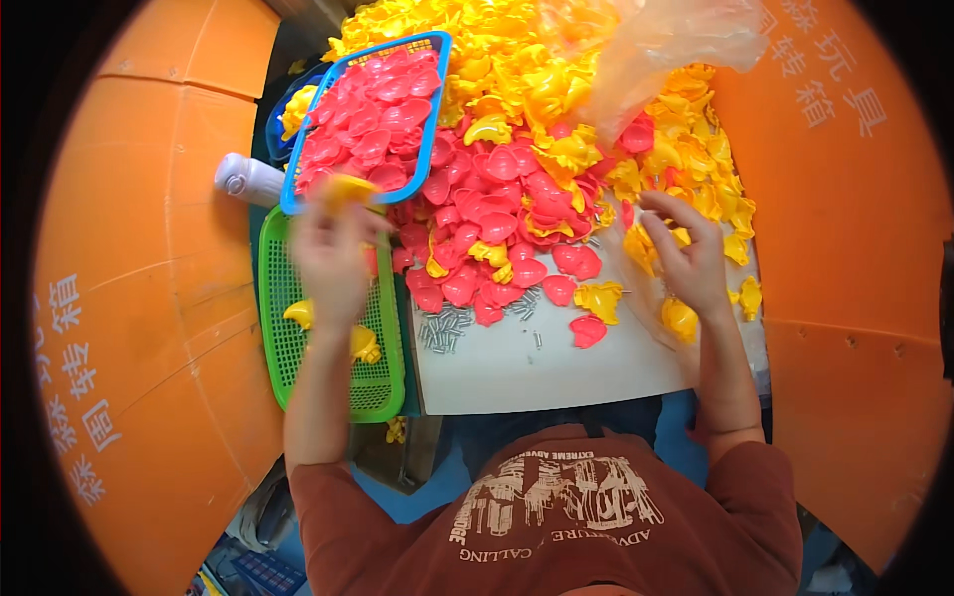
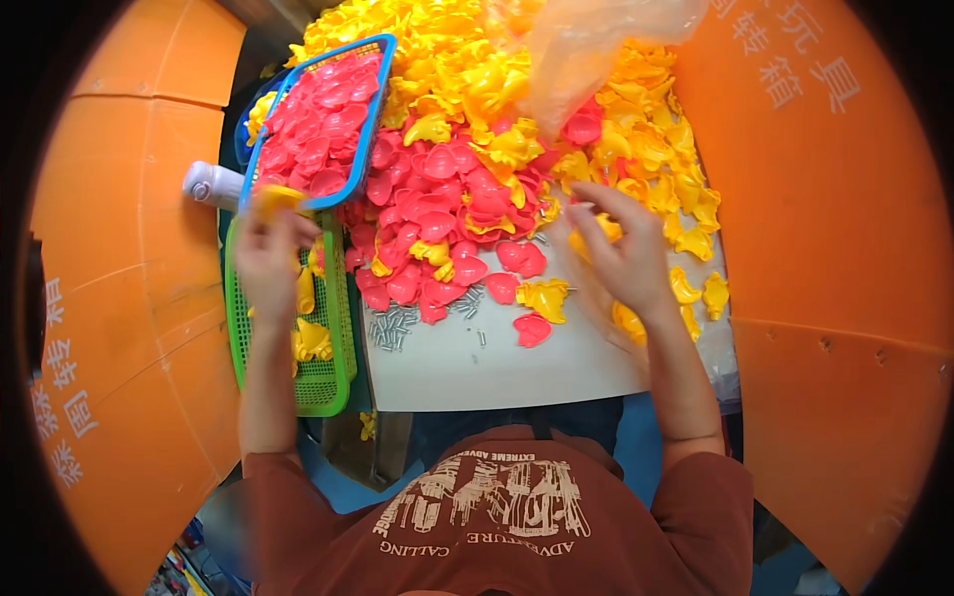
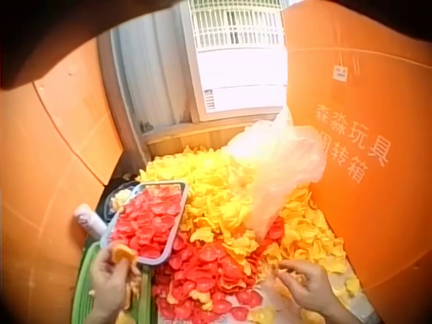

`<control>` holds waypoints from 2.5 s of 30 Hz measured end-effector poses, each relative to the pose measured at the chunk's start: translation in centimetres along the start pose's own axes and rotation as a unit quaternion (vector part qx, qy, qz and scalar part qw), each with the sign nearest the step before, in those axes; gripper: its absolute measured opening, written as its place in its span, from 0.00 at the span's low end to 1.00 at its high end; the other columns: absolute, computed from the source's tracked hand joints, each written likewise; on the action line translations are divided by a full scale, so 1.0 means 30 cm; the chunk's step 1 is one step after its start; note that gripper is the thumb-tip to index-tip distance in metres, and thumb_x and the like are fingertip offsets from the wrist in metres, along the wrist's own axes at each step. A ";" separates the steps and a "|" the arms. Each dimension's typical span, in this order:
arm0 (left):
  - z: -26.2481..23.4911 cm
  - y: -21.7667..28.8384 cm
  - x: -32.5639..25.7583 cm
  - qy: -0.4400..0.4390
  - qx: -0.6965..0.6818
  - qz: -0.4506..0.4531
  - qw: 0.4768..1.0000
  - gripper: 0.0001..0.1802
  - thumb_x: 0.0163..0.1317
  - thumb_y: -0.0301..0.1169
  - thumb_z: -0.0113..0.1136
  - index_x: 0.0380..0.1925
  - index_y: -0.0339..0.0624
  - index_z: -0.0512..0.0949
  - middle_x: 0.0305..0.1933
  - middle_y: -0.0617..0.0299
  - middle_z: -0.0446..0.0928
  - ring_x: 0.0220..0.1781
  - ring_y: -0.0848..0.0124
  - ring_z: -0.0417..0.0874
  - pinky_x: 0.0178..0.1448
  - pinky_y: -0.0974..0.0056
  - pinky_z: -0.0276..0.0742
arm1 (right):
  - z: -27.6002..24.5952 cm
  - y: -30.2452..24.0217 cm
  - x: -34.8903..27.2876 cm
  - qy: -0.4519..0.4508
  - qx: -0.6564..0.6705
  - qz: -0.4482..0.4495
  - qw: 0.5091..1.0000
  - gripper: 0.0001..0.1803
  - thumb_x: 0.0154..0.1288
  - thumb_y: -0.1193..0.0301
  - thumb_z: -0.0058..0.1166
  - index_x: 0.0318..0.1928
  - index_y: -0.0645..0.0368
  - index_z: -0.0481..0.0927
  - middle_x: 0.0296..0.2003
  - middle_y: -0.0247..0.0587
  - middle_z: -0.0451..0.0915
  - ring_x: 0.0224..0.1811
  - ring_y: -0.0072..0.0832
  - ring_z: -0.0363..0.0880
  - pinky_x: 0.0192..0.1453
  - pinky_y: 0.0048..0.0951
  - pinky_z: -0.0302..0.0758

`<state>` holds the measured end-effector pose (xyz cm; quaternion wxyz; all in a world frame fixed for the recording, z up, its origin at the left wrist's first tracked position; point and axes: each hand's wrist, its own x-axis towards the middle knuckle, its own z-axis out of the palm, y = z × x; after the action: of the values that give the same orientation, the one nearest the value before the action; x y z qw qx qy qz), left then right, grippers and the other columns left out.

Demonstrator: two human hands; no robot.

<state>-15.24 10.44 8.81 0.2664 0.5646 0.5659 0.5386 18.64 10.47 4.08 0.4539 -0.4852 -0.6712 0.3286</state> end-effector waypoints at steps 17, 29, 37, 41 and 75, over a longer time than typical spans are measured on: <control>0.098 0.025 -0.280 -0.273 0.012 -0.039 0.961 0.19 0.62 0.28 0.56 0.53 0.37 0.71 0.51 0.52 0.74 0.47 0.66 0.78 0.44 0.69 0.74 | 0.022 0.138 -0.096 0.007 0.013 0.289 0.957 0.06 0.50 0.74 0.61 0.27 0.64 0.79 0.26 0.48 0.77 0.28 0.35 0.76 0.33 0.29 0.72; 0.338 -0.092 -0.485 -0.037 -0.530 -0.465 0.708 0.18 0.68 0.38 0.44 0.54 0.42 0.67 0.49 0.48 0.75 0.54 0.52 0.76 0.52 0.54 0.77 | 0.088 0.018 -0.160 -0.119 -0.185 0.001 0.976 0.14 0.50 0.75 0.61 0.40 0.63 0.79 0.36 0.47 0.78 0.38 0.41 0.77 0.41 0.32 0.73; 0.336 -0.105 -0.477 -0.066 -0.388 -0.399 0.828 0.08 0.64 0.23 0.51 0.42 0.37 0.69 0.45 0.50 0.76 0.46 0.61 0.80 0.46 0.62 0.81 | 0.124 0.100 -0.173 -0.165 -0.324 0.049 0.930 0.14 0.48 0.71 0.63 0.37 0.62 0.80 0.32 0.46 0.74 0.37 0.42 0.75 0.41 0.36 0.73; 0.334 -0.125 -0.468 -0.061 -0.377 -0.375 0.845 0.07 0.62 0.22 0.53 0.40 0.36 0.71 0.42 0.53 0.75 0.42 0.66 0.80 0.44 0.63 0.82 | 0.151 0.099 -0.139 -0.122 -0.261 0.017 0.957 0.11 0.49 0.72 0.61 0.36 0.62 0.81 0.33 0.46 0.75 0.37 0.42 0.75 0.42 0.35 0.72; 0.399 -0.055 -0.446 0.107 -0.289 -0.145 0.940 0.08 0.58 0.20 0.57 0.38 0.32 0.73 0.41 0.58 0.74 0.42 0.75 0.75 0.43 0.72 0.73 | 0.294 -0.104 -0.232 -0.069 0.344 0.239 0.905 0.07 0.59 0.81 0.56 0.39 0.67 0.78 0.43 0.42 0.79 0.37 0.19 0.78 0.40 0.18 0.74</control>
<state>-1.97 2.09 -0.11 0.4313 0.3138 0.4869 0.6917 10.18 2.89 1.54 0.4533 -0.4207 -0.4098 0.6705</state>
